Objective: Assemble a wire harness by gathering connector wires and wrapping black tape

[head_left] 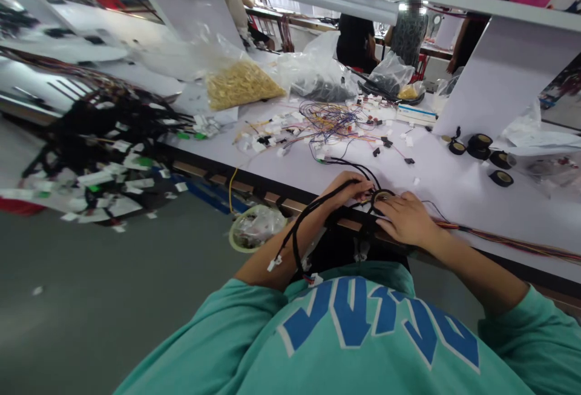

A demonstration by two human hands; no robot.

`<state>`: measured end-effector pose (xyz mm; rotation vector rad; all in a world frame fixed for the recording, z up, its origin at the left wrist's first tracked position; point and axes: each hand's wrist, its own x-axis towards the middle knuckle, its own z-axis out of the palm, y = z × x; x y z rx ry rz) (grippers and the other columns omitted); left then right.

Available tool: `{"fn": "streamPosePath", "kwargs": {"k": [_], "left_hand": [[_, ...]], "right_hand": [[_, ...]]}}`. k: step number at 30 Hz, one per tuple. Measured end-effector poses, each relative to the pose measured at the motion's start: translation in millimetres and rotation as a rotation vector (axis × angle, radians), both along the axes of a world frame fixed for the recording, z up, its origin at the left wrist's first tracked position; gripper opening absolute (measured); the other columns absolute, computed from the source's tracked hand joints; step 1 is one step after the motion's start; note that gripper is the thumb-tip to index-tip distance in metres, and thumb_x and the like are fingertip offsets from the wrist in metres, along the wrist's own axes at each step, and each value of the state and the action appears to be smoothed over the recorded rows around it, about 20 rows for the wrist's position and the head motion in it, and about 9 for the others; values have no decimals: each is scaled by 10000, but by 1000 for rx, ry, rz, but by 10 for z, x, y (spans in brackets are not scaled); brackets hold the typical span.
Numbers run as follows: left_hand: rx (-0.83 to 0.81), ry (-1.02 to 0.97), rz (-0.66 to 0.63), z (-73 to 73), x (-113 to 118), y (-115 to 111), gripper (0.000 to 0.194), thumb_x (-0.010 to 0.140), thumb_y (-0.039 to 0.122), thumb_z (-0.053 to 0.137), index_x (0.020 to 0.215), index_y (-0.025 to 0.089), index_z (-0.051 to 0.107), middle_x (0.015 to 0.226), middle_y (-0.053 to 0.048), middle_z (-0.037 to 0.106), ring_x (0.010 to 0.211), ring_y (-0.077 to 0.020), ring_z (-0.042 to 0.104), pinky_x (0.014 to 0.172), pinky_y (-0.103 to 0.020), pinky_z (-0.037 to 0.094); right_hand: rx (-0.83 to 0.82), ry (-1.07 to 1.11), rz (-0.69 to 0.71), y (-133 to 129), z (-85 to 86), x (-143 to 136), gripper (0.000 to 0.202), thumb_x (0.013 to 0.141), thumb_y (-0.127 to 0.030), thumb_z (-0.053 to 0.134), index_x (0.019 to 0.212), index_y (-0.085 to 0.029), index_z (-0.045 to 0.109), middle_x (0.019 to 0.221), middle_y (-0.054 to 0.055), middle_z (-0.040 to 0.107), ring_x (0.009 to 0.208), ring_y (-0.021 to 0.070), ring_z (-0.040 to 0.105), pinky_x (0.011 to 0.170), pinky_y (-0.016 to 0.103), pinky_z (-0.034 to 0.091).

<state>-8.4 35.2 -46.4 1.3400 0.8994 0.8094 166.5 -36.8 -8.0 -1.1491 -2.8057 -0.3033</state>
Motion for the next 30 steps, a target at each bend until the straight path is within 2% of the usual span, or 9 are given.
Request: {"fn": "streamPosePath", "kwargs": {"k": [4,8,13,17,19,22,24,27,30], "left_hand": [[205,114,155,49,38,-195,239,700,388,582,697,163,663,560,-4,623,522,-127,573,547,-236,476],[493,289,307,10,95,-334,179,762,337,552,779,208,675,763,-24,699,722,-156,633,715,-263,495],[894,523,197,-37,98,-266,192,832,253,469,848,197,652,821,-60,695,768,-159,623,748,-281,477],[1210,759,9,182,80,-185,191,822,163,457,802,156,647,812,-92,677,833,-187,595,739,-304,453],[1274,859,1,325,87,-167,212,823,156,457,734,150,650,780,-100,667,886,-215,575,748,-333,438],[1202,872,36,424,94,-130,198,808,206,504,701,152,662,810,-99,668,918,-230,560,761,-342,427],[1034,795,32,377,81,-83,197,805,246,511,753,153,677,840,-84,677,866,-202,579,746,-307,433],[703,644,2,202,39,5,264,812,296,470,844,141,683,794,-52,690,723,-153,601,674,-246,439],[521,567,-68,36,2,74,324,775,358,480,869,125,684,770,-43,693,693,-162,608,648,-237,441]], "right_hand": [[79,-4,-189,153,76,-2,295,896,-295,419,1074,-139,595,917,133,689,842,232,595,708,347,285],[57,95,-133,380,28,-44,290,862,-116,408,1049,-175,621,1053,109,674,984,223,571,770,361,283],[-24,346,-97,590,-101,-54,299,838,-105,407,903,-237,667,1011,43,698,1017,203,563,891,400,289],[-237,575,-89,704,-161,-103,242,735,-79,466,784,-190,675,962,66,706,907,199,602,826,360,396],[-403,725,-74,745,-171,-119,234,676,-64,470,742,-179,663,919,54,705,893,189,612,822,334,428],[-700,934,-101,784,-179,-73,269,645,-76,464,817,-177,645,862,22,694,838,170,632,783,317,469],[-783,1038,-162,788,-184,12,338,635,-71,455,914,-179,613,880,18,682,782,151,643,750,310,486],[-602,1027,-251,718,-185,164,362,648,-57,426,950,-182,582,873,31,668,727,136,644,729,311,490],[-338,787,-72,530,-172,227,301,729,-98,418,955,-198,590,879,53,672,800,157,636,753,331,475]]}}
